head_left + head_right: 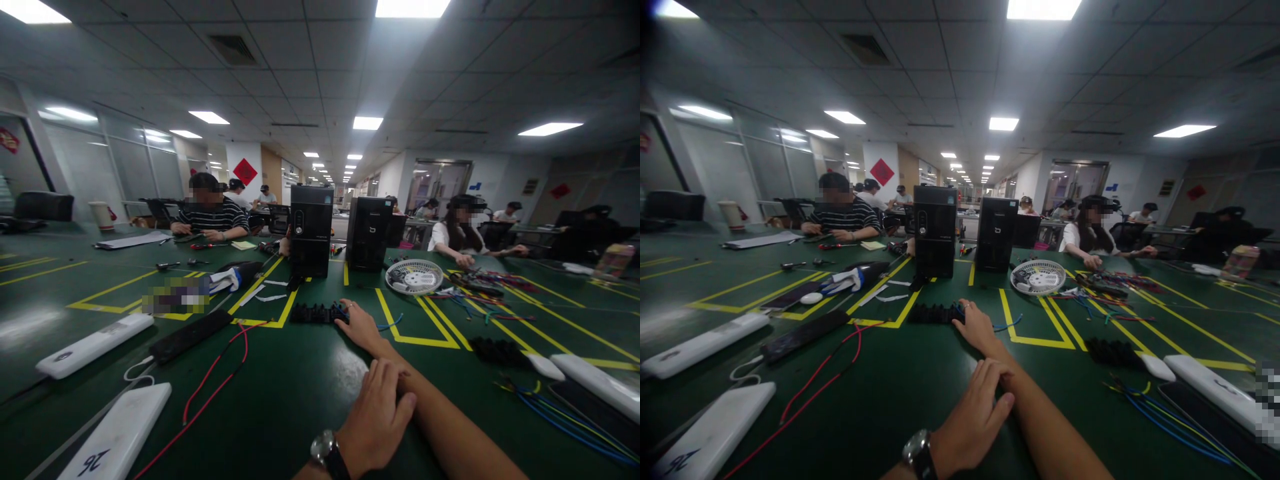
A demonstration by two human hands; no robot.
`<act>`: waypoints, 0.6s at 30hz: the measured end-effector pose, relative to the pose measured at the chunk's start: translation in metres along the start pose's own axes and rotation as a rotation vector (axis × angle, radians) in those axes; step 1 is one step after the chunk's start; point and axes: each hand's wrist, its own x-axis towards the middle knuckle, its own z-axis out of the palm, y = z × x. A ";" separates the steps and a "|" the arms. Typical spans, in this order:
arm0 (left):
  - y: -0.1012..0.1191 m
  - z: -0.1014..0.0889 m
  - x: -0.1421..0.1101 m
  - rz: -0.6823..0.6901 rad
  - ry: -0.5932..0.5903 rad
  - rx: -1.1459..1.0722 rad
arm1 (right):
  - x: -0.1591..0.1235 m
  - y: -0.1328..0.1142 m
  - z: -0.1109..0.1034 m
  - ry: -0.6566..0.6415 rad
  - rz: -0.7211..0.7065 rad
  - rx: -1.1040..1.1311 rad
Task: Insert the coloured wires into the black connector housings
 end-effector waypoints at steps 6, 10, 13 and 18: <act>0.004 -0.002 -0.001 0.015 0.023 0.038 | 0.000 -0.003 -0.007 0.094 0.033 0.002; 0.005 -0.003 -0.001 0.063 0.025 0.093 | 0.009 0.005 -0.026 0.287 0.047 0.045; 0.003 -0.001 0.001 0.104 0.008 0.144 | 0.020 0.017 -0.041 0.442 0.039 0.116; 0.002 0.001 0.002 0.152 -0.031 0.187 | 0.026 0.029 -0.045 0.402 -0.003 0.146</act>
